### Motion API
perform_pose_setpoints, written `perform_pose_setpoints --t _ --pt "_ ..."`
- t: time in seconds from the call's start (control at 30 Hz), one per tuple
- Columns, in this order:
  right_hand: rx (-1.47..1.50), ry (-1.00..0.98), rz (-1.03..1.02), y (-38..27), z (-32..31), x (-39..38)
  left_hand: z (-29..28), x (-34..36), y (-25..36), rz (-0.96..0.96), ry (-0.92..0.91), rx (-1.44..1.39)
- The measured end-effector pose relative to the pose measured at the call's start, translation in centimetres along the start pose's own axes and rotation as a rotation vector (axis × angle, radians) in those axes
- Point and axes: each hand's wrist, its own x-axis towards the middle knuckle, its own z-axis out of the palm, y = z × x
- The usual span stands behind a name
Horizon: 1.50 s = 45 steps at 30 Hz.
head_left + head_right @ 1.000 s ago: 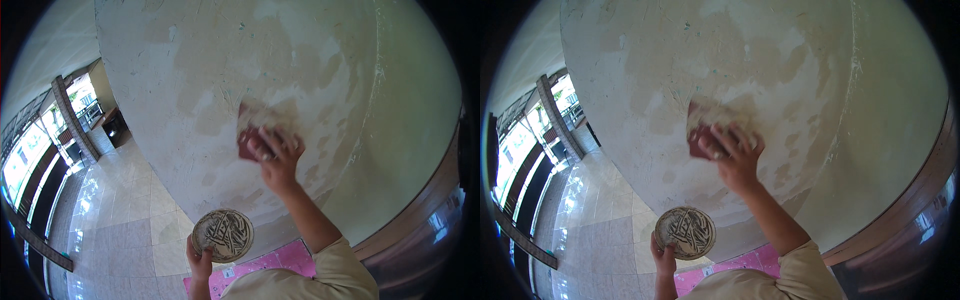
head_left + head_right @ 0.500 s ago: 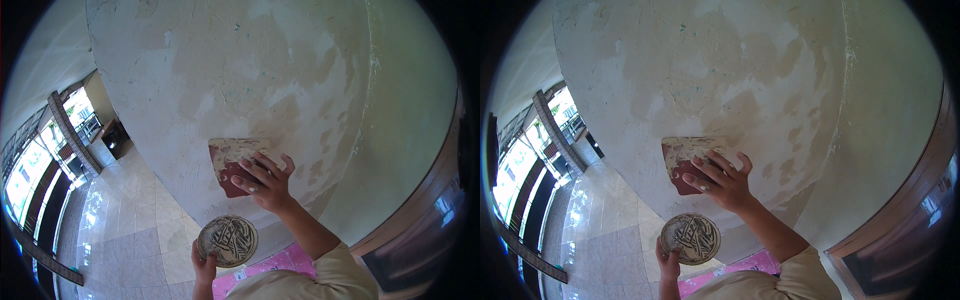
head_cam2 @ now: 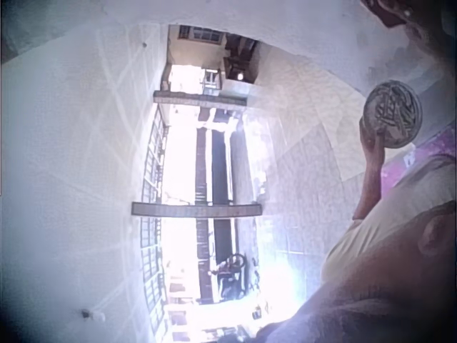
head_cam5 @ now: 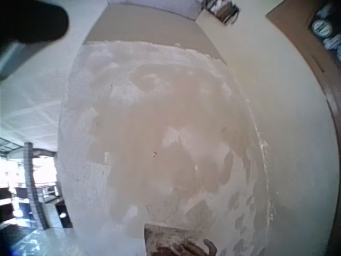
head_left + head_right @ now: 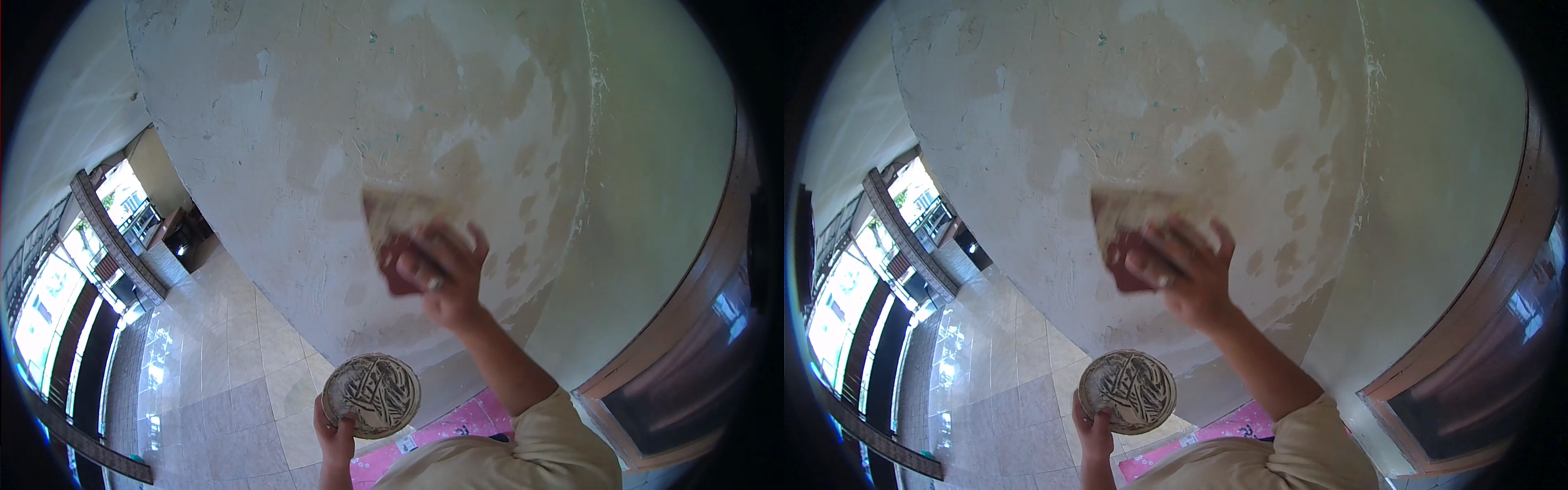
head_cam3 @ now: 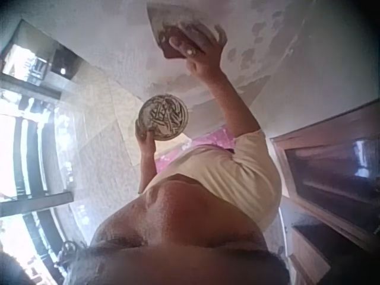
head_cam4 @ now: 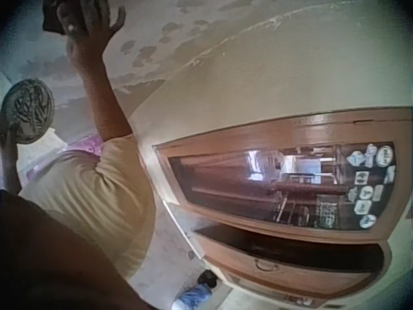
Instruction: The person patches and smooths a wall with putty using a hand spatula.
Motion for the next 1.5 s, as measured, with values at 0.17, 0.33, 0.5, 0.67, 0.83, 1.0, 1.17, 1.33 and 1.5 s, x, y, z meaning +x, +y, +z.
perform_pose_setpoints --t 0.17,0.33,0.5,0.67,0.83,1.0,1.17,1.33,1.5 --pt "-0.088 -0.049 0.133 1.1 0.2 4.2 0.0 0.1 0.1 0.015 -0.034 -0.049" --pt "0.009 -0.135 -0.055 -1.2 0.8 -1.7 -0.3 0.2 -0.1 0.024 -0.025 -0.023" --pt "-0.014 0.065 0.169 0.7 -0.2 3.3 -0.5 0.2 0.1 0.014 -0.059 -0.023" --pt "-0.052 -0.251 0.020 -2.4 0.6 -0.9 -0.9 0.5 -0.1 0.008 -0.130 -0.050" --pt "0.290 -0.251 0.143 -3.1 -4.2 -4.0 -1.0 0.4 0.2 -0.045 -0.153 -0.022" --pt "0.418 -0.151 0.786 -3.5 -9.3 -5.4 -0.7 -0.8 1.3 0.021 -0.131 -0.051" --pt "0.723 0.033 1.063 -3.9 -11.9 -6.8 0.2 -1.5 3.1 0.068 -0.141 -0.032" --pt "0.874 0.021 1.099 -5.5 -14.5 -7.5 1.3 -2.7 5.0 0.211 -0.103 -0.011" --pt "0.913 -0.028 1.092 -7.6 -16.5 -7.9 2.4 -4.2 6.5 0.268 -0.050 -0.051"
